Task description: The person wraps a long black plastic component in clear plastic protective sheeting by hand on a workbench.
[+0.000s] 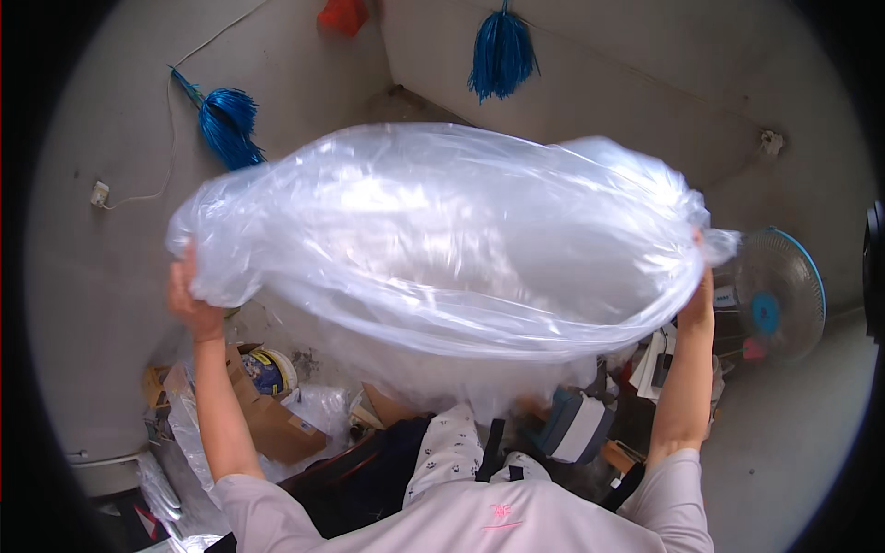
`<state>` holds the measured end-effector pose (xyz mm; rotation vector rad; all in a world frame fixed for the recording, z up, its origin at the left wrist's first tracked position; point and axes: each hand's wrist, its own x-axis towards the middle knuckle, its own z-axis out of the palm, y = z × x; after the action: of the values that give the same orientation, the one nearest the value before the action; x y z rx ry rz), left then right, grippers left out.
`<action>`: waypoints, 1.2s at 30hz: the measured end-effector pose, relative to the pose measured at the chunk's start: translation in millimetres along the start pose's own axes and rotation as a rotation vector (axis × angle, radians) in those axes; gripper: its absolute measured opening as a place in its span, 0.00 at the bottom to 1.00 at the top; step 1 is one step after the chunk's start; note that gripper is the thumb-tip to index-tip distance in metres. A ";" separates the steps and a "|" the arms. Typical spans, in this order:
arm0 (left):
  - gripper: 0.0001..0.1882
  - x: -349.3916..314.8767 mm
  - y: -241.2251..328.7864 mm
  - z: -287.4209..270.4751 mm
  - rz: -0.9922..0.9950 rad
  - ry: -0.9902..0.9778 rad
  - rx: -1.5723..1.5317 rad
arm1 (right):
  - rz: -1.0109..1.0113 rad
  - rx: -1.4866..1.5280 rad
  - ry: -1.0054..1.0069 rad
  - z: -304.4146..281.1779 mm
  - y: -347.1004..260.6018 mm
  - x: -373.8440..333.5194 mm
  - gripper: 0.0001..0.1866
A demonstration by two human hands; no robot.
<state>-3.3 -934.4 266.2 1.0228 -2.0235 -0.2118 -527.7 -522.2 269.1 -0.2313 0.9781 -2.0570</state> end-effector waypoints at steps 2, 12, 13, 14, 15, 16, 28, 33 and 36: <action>0.19 -29.3 -0.8 26.4 0.370 -0.517 0.642 | 0.041 -0.867 0.385 -157.6 20.7 8.5 0.20; 0.11 -309.7 -26.8 197.0 -0.280 -1.179 0.457 | 0.105 -1.964 0.054 -153.9 176.4 -37.5 0.39; 0.22 -327.2 -16.1 209.2 -0.452 -1.369 0.404 | 0.101 -1.965 -0.028 -154.7 188.1 -48.9 0.38; 0.42 -349.9 -10.0 213.3 -0.646 -1.551 0.288 | 0.091 -1.967 -0.102 -157.4 198.3 -64.8 0.37; 0.53 -398.6 -18.3 207.6 -0.666 -1.576 0.216 | 0.108 -1.916 -0.035 -166.4 216.0 -85.1 0.36; 0.56 -429.3 -7.4 206.1 -0.693 -1.719 0.120 | 0.130 -1.883 0.052 -185.0 229.3 -114.2 0.35; 0.13 -427.7 178.6 59.7 -0.457 -2.166 -0.811 | 0.959 -1.296 0.625 -257.9 299.9 -416.5 0.22; 0.12 -516.5 192.1 55.4 -0.680 -2.572 -0.868 | 0.523 -1.250 0.594 -286.5 345.4 -439.5 0.20; 0.13 -607.8 137.6 82.8 -0.478 -2.803 -0.627 | 0.276 -1.315 0.629 -289.8 359.9 -448.8 0.19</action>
<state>46.6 -418.5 -89.5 -0.0177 0.9274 1.4554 -159.0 -152.1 -107.7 -0.0879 2.4803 -0.9430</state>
